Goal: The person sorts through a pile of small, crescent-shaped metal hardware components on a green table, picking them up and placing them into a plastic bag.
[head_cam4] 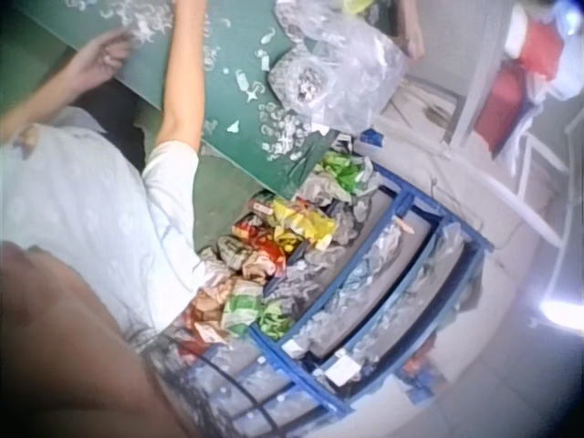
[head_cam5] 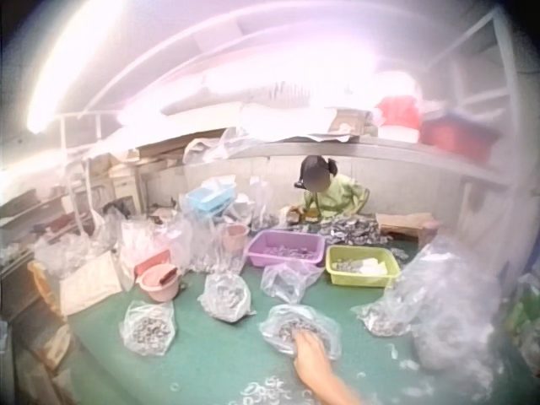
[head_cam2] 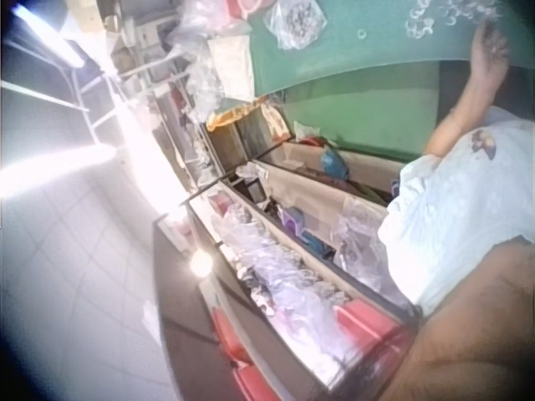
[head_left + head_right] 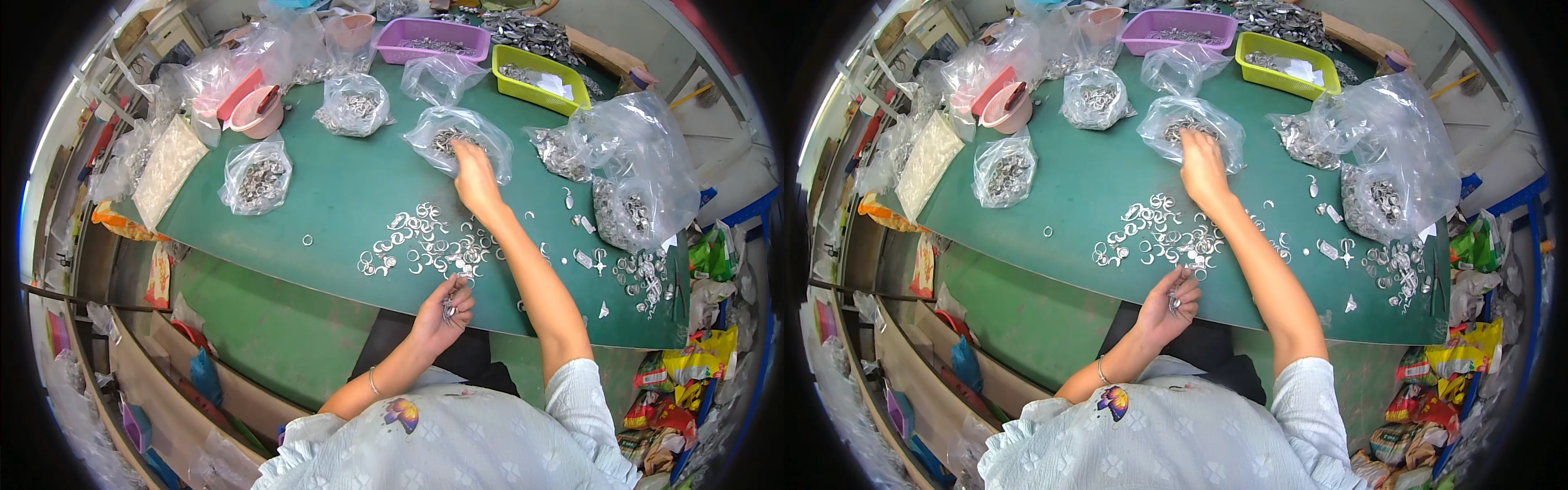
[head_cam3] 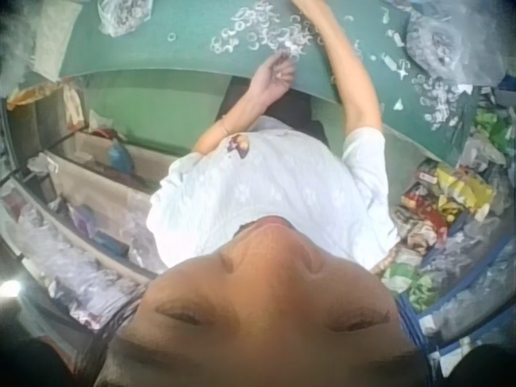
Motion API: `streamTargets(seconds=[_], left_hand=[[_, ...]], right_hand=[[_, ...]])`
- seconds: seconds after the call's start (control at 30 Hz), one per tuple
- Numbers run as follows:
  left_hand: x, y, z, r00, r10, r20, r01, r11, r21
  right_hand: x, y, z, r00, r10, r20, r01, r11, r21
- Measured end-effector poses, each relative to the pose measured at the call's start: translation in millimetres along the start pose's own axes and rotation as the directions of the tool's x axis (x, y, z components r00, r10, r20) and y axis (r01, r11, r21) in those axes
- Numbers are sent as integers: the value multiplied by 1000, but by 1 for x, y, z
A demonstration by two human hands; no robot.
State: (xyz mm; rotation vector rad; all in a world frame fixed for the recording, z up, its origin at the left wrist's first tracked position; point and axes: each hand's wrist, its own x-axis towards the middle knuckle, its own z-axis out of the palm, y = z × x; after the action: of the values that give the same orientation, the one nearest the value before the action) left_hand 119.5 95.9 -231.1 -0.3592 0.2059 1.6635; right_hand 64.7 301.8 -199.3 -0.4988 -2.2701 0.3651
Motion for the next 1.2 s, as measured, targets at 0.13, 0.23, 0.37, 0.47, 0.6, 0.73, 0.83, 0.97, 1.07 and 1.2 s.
streamTargets(seconds=[0.13, 0.23, 0.37, 0.47, 0.6, 0.73, 0.83, 0.97, 1.07, 1.2], left_hand=[[-5, 10, -4, 999, -2, 53, 0, 999, 49], [-6, 19, -10, 996, -2, 94, -4, 998, 65], [-4, 37, 12, 996, 80, 46, -86, 982, 170], [5, 53, 21, 988, 118, 96, -138, 960, 243], [7, 56, 26, 986, 131, 99, -154, 949, 275], [7, 50, 11, 991, 98, 89, -116, 964, 239], [9, 46, 11, 994, 77, 75, -92, 969, 231], [8, 46, 6, 994, 90, 57, -101, 967, 234], [9, 46, 6, 994, 100, 45, -108, 965, 238], [9, 45, 7, 994, 103, 39, -110, 967, 231]], right_hand=[[4, -17, 9, 730, 20, 684, -87, 994, 63], [-7, -11, 9, 799, -140, 585, 2, 973, 230], [1, 6, -4, 860, -92, 502, -21, 976, 216], [25, 24, -11, 879, 84, 470, -130, 989, 66], [54, 29, -16, 910, 234, 343, -268, 962, 54], [60, 26, -7, 830, 368, 420, -412, 911, 16], [36, 41, 21, 893, 168, 418, -177, 984, -16], [29, 9, 14, 763, 42, 645, -214, 958, 191], [25, -13, -8, 571, 11, 821, -215, 967, 137], [31, 16, 6, 814, 125, 568, -230, 966, 117]])
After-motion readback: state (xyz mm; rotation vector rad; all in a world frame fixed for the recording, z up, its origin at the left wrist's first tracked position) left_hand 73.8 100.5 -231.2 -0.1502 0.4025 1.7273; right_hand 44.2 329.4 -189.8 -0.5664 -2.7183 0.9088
